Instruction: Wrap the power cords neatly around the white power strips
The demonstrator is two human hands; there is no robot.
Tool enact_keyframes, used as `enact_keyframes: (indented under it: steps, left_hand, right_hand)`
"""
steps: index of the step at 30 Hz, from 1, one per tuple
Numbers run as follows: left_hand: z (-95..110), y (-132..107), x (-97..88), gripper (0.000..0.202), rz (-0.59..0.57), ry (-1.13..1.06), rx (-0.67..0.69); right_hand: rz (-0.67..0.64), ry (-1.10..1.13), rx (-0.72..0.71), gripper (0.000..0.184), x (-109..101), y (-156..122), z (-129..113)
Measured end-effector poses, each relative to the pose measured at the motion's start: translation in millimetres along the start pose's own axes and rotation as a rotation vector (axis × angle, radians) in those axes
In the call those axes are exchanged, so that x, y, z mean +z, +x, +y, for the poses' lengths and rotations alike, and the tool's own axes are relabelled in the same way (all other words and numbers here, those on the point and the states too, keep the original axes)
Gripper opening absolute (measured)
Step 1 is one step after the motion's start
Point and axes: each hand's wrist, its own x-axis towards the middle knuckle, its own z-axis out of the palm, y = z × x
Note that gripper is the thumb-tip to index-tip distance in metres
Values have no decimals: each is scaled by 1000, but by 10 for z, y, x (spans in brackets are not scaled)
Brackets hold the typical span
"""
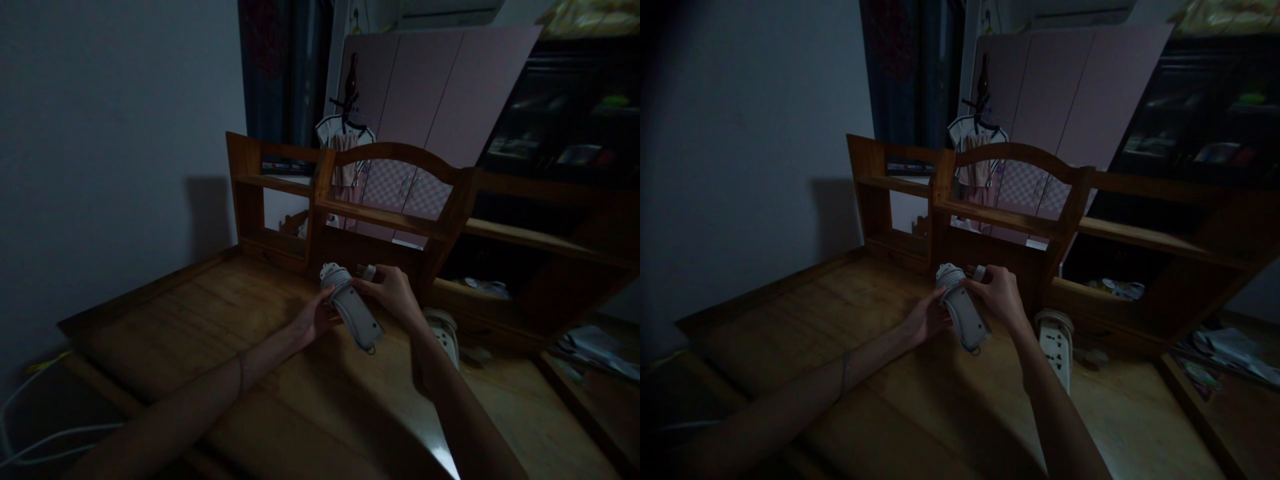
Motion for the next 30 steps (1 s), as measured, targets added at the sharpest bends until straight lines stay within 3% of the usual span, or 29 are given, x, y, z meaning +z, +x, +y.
enact_keyframes:
  steps: [6,14,19,24,30]
  left_hand:
    - [-15,-31,-2,41,-48,123,-54]
    - [-29,-80,41,47,-59,207,-27]
    - [-62,-25,-14,46,-40,159,-17]
    - [-76,48,-86,50,-32,115,-49]
    - [-95,42,-79,43,-26,58,-79]
  right_hand:
    - [24,-102,-65,32,-19,-18,-38]
    - [-50,-212,-110,32,-12,-44,-103]
    - [-129,-214,-175,17,-15,-38,-91]
    - [-150,-102,-200,46,23,-16,-57]
    - [-88,35,-137,36,60,-16,-24]
